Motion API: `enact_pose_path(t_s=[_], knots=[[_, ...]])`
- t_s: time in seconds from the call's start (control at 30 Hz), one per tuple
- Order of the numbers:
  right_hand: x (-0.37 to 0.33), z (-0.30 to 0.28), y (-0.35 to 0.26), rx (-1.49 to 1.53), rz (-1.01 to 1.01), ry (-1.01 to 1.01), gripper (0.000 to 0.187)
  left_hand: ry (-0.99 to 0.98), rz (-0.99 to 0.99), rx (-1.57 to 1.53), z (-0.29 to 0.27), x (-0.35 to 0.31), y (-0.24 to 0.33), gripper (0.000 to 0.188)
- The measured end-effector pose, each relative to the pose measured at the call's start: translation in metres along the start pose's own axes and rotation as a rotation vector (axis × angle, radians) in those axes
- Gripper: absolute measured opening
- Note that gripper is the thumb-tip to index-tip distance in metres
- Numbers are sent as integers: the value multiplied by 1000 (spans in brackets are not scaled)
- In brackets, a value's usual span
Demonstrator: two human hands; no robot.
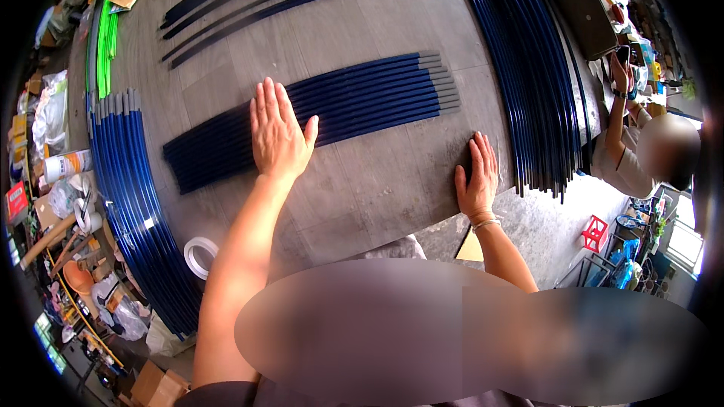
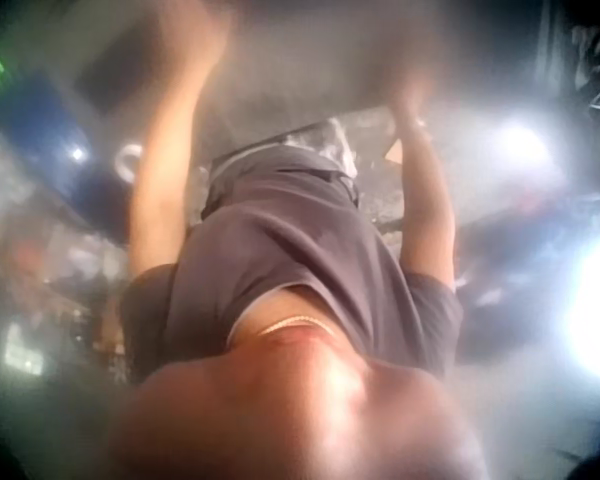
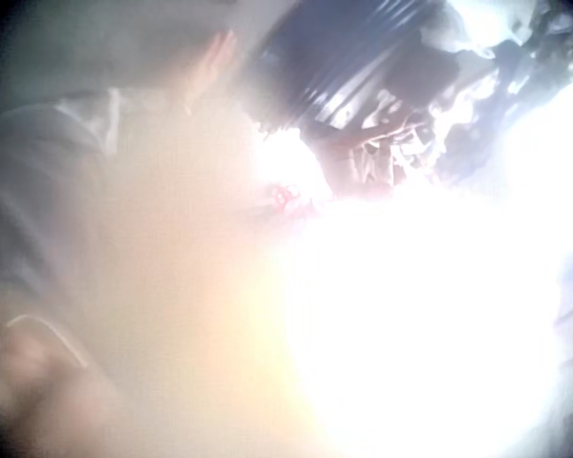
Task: The person gathers and aligns multiple blue rods on a workbench, then secures them into a bundle using white tape. The person repeatedly arranges the rods and wraps the tape around the bundle to hold them together.
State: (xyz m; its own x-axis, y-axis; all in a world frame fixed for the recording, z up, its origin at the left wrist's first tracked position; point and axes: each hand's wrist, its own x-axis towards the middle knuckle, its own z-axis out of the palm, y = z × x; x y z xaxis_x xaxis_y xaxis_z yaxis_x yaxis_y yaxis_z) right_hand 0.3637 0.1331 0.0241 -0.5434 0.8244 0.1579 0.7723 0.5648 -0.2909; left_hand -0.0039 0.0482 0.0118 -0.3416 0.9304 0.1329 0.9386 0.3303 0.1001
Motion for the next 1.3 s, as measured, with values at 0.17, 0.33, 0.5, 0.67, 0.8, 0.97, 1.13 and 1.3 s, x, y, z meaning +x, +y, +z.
enact_pose_path(t_s=[0.17, 0.33, 0.5, 0.67, 0.8, 0.97, 1.13, 1.3], knots=[[0, -1, 2, 6, 3, -4, 58, -11, -6, 2, -1, 7, -1, 79], [-2, -2, 3, -7, 14, -12, 58, -2, 1, 12, 1, 12, -1, 79], [-1, -2, 2, 18, -6, 2, 57, 28, 9, 9, 3, 17, -7, 78], [-1, -1, 0, 3, -8, 10, 59, 17, 7, -8, 2, 25, -13, 77], [-4, -1, 1, 63, 76, -22, 62, 2, 10, 66, -1, 28, -9, 75], [4, -7, -1, 32, 68, -77, 62, 19, -9, 60, 13, 31, -22, 74], [-5, -2, -1, 70, 69, -53, 62, 70, 60, 155, 21, 29, -27, 69], [-4, -2, -5, 77, 55, -31, 62, 73, 64, 173, 18, 31, -28, 69]])
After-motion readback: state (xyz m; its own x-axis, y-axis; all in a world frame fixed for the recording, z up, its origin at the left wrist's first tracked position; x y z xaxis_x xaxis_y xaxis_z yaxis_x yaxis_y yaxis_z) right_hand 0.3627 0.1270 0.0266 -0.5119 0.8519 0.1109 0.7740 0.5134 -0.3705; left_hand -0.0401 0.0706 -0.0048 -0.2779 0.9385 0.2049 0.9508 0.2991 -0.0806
